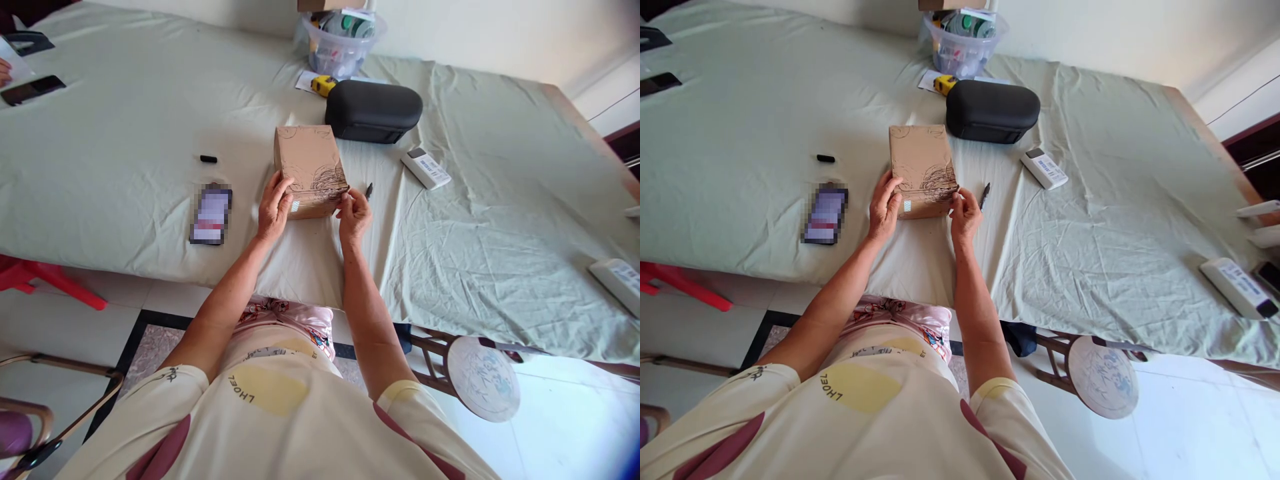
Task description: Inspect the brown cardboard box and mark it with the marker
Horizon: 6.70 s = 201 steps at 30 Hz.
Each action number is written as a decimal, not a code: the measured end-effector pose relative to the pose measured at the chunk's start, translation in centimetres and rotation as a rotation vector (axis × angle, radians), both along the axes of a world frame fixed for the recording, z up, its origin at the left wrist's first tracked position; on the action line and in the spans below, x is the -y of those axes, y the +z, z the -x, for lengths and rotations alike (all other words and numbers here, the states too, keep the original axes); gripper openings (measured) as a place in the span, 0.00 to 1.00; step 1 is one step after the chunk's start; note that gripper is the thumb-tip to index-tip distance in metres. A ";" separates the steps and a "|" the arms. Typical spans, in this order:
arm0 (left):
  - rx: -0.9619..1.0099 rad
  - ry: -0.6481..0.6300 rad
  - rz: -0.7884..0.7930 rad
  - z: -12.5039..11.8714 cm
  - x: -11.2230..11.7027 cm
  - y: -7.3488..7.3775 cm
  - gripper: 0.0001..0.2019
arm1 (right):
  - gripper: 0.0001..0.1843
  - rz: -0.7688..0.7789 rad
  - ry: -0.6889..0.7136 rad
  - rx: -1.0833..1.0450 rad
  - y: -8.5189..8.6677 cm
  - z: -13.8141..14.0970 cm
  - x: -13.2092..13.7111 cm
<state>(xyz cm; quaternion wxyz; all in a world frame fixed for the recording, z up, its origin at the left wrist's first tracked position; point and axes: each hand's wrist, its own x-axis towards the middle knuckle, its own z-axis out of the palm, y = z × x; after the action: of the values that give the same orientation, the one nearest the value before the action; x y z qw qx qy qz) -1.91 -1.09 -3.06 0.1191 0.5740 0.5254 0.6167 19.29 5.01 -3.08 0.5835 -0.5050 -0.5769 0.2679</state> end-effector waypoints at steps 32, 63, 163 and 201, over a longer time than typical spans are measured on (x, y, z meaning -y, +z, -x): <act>-0.370 0.318 0.402 0.3 -0.3 -0.9 0.24 | 0.05 0.198 0.102 0.697 -0.4 -0.5 0.6; -0.132 0.274 0.466 -1.6 -0.1 -0.6 0.47 | 0.20 0.184 0.083 0.323 -0.5 1.5 1.7; -0.067 0.309 -0.319 1.8 0.2 0.8 0.18 | 0.26 -0.167 0.101 0.141 1.1 0.0 1.1; -0.185 0.157 -0.183 -1.0 0.5 0.9 0.24 | 0.16 0.131 0.306 0.165 -0.4 0.9 1.0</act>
<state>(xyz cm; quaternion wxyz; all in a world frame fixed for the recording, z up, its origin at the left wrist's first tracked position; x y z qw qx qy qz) -0.93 -1.63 -2.17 -0.0313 0.5939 0.5192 0.6138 18.42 4.06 -3.44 0.4524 -0.4685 -0.6741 0.3484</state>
